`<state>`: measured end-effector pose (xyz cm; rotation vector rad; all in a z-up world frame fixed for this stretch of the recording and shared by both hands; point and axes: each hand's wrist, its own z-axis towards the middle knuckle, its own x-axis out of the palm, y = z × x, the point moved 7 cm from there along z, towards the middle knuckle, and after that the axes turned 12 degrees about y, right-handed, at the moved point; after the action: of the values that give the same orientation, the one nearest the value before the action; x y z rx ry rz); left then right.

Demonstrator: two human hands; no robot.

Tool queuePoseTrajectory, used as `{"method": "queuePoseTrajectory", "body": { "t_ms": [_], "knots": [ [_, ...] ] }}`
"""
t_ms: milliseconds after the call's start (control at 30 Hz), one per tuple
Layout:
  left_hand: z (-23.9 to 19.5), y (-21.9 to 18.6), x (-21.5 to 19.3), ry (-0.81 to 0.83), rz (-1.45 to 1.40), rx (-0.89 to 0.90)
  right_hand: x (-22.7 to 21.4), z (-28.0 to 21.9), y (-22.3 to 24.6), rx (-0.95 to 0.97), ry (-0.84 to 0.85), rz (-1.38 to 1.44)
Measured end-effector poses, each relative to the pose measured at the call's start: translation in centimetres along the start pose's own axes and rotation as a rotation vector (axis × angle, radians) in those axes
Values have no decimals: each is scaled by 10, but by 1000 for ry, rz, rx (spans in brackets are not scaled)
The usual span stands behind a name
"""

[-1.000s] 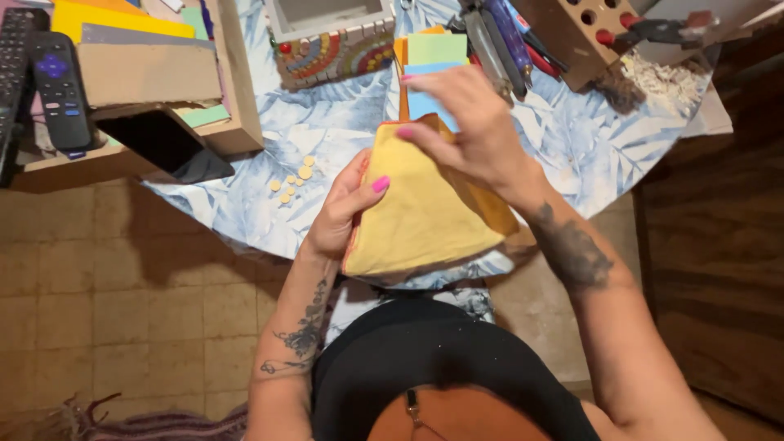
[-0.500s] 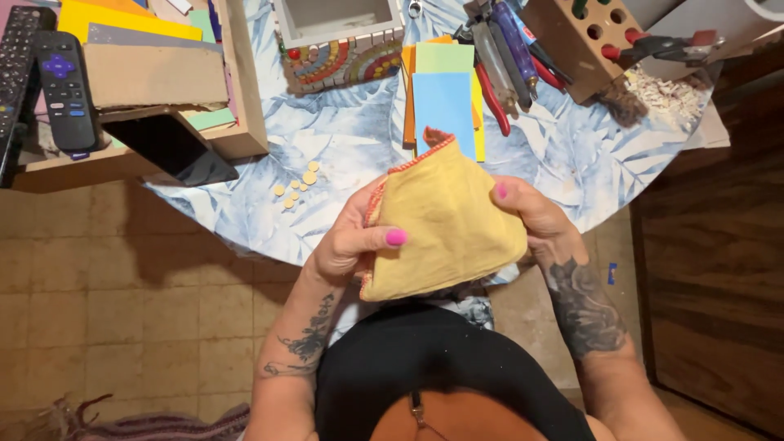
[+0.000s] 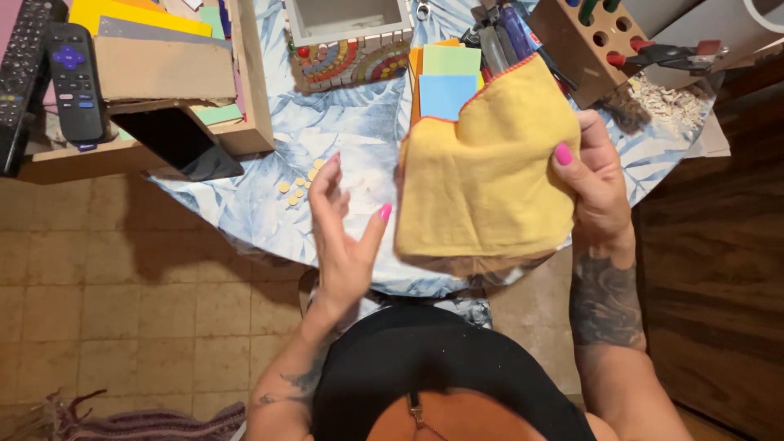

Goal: Cleaning and organizing various small objects like colored cards and remote controls using a cloth

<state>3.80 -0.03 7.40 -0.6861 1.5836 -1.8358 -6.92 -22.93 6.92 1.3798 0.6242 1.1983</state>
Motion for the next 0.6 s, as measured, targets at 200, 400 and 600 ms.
{"method": "queuePoseTrajectory", "body": {
  "t_ms": [200,400,600],
  "knots": [
    [-15,26,10,99,10,-48,42,7,-4,-14,122,-17],
    [-1,42,47,383,-683,-62,78,0,-38,25,200,234],
    [12,90,50,247,-1127,-77,79,-4,-19,-9,118,-214]
  ]
}}
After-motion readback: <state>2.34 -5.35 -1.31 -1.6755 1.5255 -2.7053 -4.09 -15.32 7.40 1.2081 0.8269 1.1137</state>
